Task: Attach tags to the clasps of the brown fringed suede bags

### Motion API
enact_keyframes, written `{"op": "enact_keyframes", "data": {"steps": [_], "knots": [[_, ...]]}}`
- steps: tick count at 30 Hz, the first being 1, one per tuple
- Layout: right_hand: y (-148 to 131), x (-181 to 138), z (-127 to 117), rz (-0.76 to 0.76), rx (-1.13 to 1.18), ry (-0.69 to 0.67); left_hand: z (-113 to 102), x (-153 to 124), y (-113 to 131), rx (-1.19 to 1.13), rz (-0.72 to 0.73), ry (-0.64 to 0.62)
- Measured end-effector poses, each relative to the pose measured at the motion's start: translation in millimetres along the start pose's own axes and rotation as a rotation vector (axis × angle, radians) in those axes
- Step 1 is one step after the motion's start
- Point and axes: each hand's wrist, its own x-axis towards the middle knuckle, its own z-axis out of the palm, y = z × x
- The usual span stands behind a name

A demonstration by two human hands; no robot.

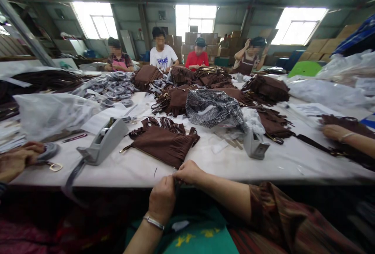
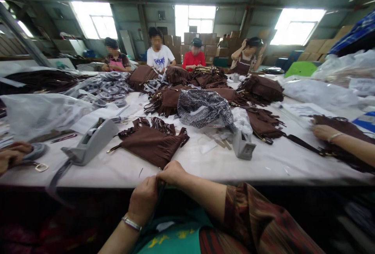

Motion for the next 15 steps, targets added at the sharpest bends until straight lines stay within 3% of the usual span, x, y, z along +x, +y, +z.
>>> {"op": "enact_keyframes", "data": {"steps": [8,12,15], "knots": [[-0.3,7.7,1.1,-0.026,-0.148,0.009,3.4,-2.4,-2.4,-0.005,-0.028,0.001],[6.3,6.3,4.2,-0.043,-0.07,0.007,-4.0,1.7,-3.3,-0.144,-0.012,-0.002],[13.0,1.5,6.4,-0.129,-0.009,0.022,-12.9,8.7,-3.0,-0.342,-0.15,-0.039]]}}
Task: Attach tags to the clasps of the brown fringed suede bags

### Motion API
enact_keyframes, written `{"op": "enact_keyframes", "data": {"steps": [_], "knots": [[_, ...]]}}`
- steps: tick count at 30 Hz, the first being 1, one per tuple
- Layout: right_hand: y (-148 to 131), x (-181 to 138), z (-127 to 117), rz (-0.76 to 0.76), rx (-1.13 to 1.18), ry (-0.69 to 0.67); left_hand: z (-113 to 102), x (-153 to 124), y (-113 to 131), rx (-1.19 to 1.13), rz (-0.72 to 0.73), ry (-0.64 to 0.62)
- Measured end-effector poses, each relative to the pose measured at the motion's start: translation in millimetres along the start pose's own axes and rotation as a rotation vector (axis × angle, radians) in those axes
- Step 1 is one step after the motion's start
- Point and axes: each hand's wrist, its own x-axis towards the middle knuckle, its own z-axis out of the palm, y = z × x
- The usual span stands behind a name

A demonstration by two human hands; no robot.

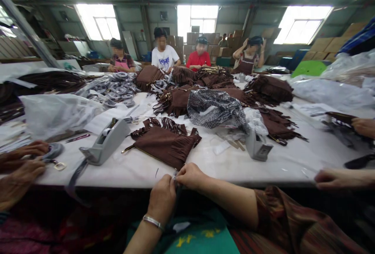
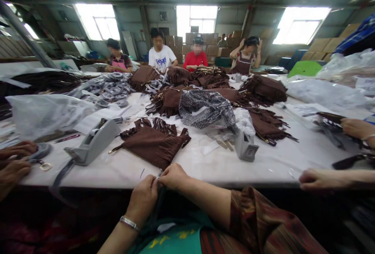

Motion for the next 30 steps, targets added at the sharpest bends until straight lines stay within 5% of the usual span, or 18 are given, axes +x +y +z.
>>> {"op": "enact_keyframes", "data": {"steps": [7,10,16,24,27,30], "knots": [[6.8,-7.9,5.3,0.001,0.139,0.008,-13.9,14.2,4.3,-1.041,-0.558,-0.364],[10.5,-6.7,8.0,0.014,0.206,0.004,-17.5,15.1,3.7,-1.304,-0.695,-0.411],[18.3,-6.1,12.3,-0.08,0.177,0.048,-20.4,11.5,5.8,-1.293,-0.735,-0.376],[18.0,-2.9,14.3,-0.035,0.14,-0.002,-21.3,12.1,11.5,-1.579,-1.045,-0.416],[11.5,-4.0,9.4,-0.102,-0.062,0.025,-20.9,8.8,11.7,-1.517,-0.972,-0.422],[3.7,-7.0,4.3,-0.234,-0.331,0.154,-18.5,2.4,13.3,-1.207,-0.781,-0.3]]}}
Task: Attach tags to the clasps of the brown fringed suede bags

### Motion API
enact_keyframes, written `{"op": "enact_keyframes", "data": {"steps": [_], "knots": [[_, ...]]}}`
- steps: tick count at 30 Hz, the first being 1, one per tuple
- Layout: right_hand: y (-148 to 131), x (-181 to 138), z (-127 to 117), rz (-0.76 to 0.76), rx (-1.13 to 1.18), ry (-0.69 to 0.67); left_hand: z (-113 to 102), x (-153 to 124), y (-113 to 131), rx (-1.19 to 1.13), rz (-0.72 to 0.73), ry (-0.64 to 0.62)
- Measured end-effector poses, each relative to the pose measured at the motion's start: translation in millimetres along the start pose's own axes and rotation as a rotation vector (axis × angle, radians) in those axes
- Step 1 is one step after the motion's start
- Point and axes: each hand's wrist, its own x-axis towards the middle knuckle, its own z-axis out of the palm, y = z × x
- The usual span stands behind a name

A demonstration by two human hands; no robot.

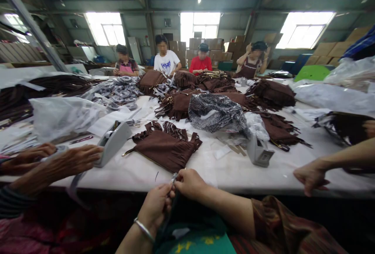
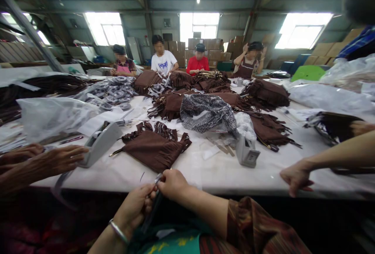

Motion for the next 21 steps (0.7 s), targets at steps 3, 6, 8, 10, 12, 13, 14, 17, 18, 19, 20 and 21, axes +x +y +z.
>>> {"op": "enact_keyframes", "data": {"steps": [3,6,8,10,12,13,14,17,18,19,20,21], "knots": [[-1.3,0.4,-9.5,-0.08,-0.189,-0.012,-0.5,-3.5,-8.8,0.482,0.375,0.177],[0.1,4.9,-27.9,-0.18,-0.224,-0.101,-5.1,-4.4,-19.6,0.924,0.762,0.334],[-2.0,11.8,-43.4,-0.271,-0.202,-0.117,-8.9,-3.4,-26.3,1.171,0.896,0.387],[-8.4,21.7,-55.9,-0.437,-0.216,-0.154,-11.4,-2.3,-31.0,1.369,0.941,0.408],[-18.6,33.0,-60.8,-0.634,-0.316,-0.264,-12.0,-2.0,-32.9,1.501,0.944,0.444],[-24.6,38.5,-60.1,-0.71,-0.395,-0.326,-11.8,-2.3,-33.0,1.547,0.939,0.465],[-30.9,43.6,-57.7,-0.759,-0.482,-0.374,-11.5,-2.8,-32.7,1.581,0.935,0.481],[-49.4,55.2,-45.7,-0.79,-0.706,-0.464,-11.3,-4.9,-31.0,1.632,0.957,0.475],[-54.8,57.6,-42.0,-0.779,-0.755,-0.488,-11.9,-5.4,-30.8,1.637,0.966,0.461],[-59.6,59.4,-39.0,-0.771,-0.789,-0.509,-12.7,-5.8,-30.7,1.637,0.969,0.445],[-63.4,60.5,-37.0,-0.769,-0.808,-0.524,-13.6,-5.8,-30.6,1.634,0.967,0.431],[-66.0,61.0,-36.0,-0.777,-0.812,-0.527,-14.7,-5.7,-30.6,1.624,0.958,0.421]]}}
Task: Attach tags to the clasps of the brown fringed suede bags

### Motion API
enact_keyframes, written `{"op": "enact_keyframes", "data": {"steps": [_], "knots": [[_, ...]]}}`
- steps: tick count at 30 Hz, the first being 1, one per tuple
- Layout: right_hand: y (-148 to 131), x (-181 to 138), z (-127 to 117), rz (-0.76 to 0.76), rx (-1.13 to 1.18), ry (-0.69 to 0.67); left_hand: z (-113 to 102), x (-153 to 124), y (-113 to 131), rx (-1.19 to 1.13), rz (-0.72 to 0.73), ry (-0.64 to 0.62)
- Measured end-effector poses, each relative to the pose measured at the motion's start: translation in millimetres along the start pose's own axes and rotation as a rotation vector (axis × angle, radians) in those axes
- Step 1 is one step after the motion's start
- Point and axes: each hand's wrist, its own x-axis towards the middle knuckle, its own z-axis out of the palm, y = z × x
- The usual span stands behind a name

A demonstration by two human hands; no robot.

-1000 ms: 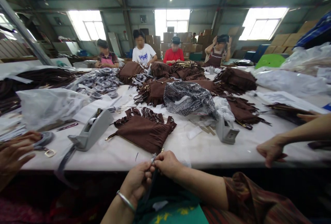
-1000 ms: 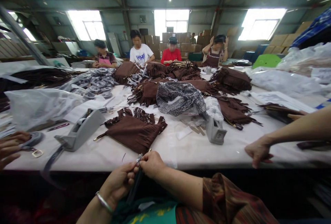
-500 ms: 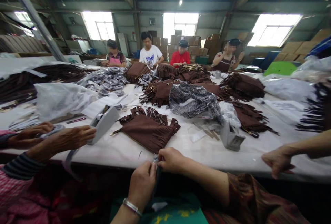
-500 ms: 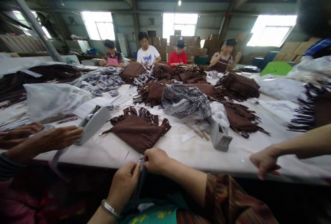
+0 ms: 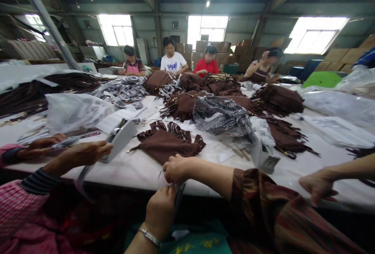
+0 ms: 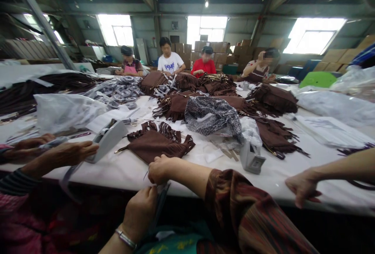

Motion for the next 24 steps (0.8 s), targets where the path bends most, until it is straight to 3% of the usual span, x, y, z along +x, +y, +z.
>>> {"op": "enact_keyframes", "data": {"steps": [2,6,8,11,14,17,20,22,24], "knots": [[-1.2,-0.4,-0.8,-0.033,-0.002,0.063,-0.1,0.6,-2.0,-0.044,-0.033,-0.009],[-2.9,-13.1,14.1,-0.111,-0.004,0.365,-4.7,7.9,-5.3,-0.333,-0.214,0.02],[-5.5,-20.7,30.1,-0.071,0.04,0.524,-9.1,14.3,-6.6,-0.629,-0.379,-0.01],[-11.8,-30.2,57.5,0.042,0.149,0.707,-17.1,25.6,-8.0,-1.213,-0.735,-0.179],[-19.0,-36.6,79.7,0.098,0.172,0.834,-27.1,37.5,-8.6,-1.776,-1.099,-0.318],[-23.8,-38.5,93.5,0.104,0.084,0.911,-36.2,45.0,-6.7,-2.15,-1.311,-0.445],[-23.9,-37.6,98.9,0.139,0.036,0.932,-38.5,44.7,-4.3,-2.279,-1.307,-0.613],[-23.4,-40.2,97.8,0.147,0.055,0.93,-36.9,42.9,-6.3,-2.146,-1.215,-0.667],[-24.8,-48.1,94.2,0.137,0.1,0.944,-35.8,44.2,-12.9,-1.934,-1.079,-0.611]]}}
